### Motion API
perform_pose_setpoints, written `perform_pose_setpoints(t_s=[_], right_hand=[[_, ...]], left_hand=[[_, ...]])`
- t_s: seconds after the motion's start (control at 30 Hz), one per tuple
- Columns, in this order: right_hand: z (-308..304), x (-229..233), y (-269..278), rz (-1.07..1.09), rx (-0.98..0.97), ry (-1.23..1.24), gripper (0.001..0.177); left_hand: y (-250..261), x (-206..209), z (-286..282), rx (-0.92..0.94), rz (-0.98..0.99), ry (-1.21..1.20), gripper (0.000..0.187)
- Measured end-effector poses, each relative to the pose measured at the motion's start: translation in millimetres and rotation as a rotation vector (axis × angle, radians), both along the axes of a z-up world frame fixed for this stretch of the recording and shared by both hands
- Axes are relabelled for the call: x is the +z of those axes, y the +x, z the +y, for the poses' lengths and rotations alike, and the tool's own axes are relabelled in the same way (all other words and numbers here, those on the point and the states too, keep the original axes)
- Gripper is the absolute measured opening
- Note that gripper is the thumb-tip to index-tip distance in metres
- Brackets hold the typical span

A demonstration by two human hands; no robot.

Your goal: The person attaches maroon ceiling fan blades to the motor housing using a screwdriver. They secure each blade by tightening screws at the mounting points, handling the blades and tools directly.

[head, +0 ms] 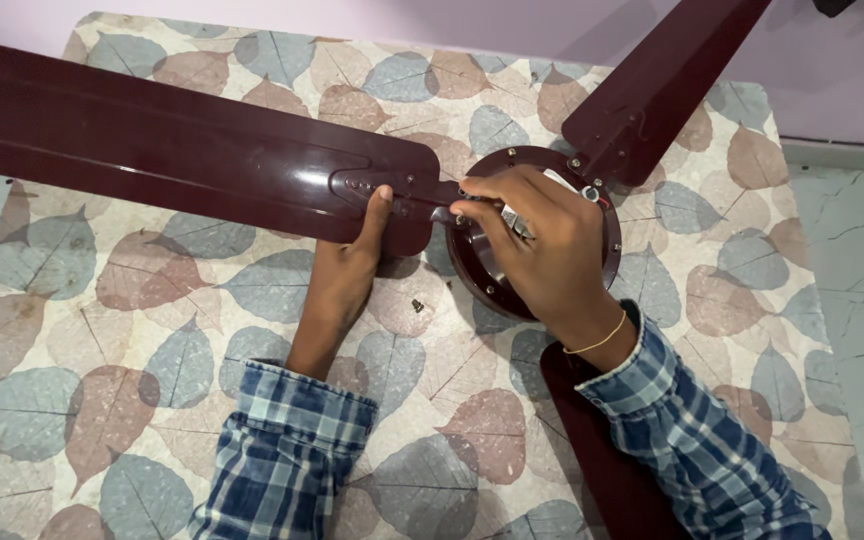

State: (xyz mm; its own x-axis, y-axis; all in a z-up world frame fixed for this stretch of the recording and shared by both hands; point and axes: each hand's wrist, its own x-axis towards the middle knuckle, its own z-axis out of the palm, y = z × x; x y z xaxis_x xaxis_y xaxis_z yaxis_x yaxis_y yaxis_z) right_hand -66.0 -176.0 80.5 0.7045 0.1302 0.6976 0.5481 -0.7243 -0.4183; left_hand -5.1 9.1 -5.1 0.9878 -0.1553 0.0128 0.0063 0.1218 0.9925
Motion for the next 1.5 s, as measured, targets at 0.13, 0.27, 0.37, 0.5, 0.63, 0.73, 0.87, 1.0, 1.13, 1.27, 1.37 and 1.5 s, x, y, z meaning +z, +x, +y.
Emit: perform_pose_setpoints(t_s=[0.13, 0.27, 0.37, 0.5, 0.63, 0.73, 0.87, 1.0, 1.13, 1.27, 1.37, 1.5], right_hand=[[-1, 0, 0, 0.048, 0.051, 0.009, 0.016], [-2, 4, -1, 0.052, 0.048, -0.043, 0.024], [0, 8, -2, 0.024, 0.03, -0.101, 0.024], [5, 7, -2, 0.082, 0.023, 0.014, 0.019], [3, 7, -3, 0.076, 0.023, 0.004, 0.026], [-1, 7, -1, 0.07, 0.034, -0.066, 0.027], [-1, 2, 4, 0.077, 0.031, -0.135, 0.02], [-2, -2, 4, 0.096, 0.048, -0.089, 0.021], [-2, -4, 3, 0.131, 0.02, -0.038, 0.021], [-4, -3, 5, 0.121, 0.096, -0.006, 0.023], [-5, -4, 4, 0.101, 0.076, -0.058, 0.018], [-7, -6, 2, 0.089, 0.059, -0.041, 0.015]], left_hand=[[2, -1, 2, -0.009, -0.017, 0.01, 0.04], [4, -5, 1, 0.004, -0.012, 0.018, 0.039], [4, -6, 0, -0.002, -0.064, -0.018, 0.039], [3, -5, 1, 0.003, -0.01, 0.03, 0.038], [3, -4, 2, -0.013, -0.004, 0.002, 0.038], [4, -5, 2, -0.012, -0.003, 0.013, 0.038], [5, -7, 1, -0.025, -0.036, -0.025, 0.037], [5, -9, 1, -0.018, -0.052, -0.03, 0.036], [5, -9, 1, -0.02, -0.034, -0.041, 0.036], [4, -7, 1, -0.014, -0.054, -0.024, 0.037], [5, -8, 1, -0.014, -0.027, -0.012, 0.038], [5, -9, 2, -0.006, -0.01, 0.029, 0.04]])
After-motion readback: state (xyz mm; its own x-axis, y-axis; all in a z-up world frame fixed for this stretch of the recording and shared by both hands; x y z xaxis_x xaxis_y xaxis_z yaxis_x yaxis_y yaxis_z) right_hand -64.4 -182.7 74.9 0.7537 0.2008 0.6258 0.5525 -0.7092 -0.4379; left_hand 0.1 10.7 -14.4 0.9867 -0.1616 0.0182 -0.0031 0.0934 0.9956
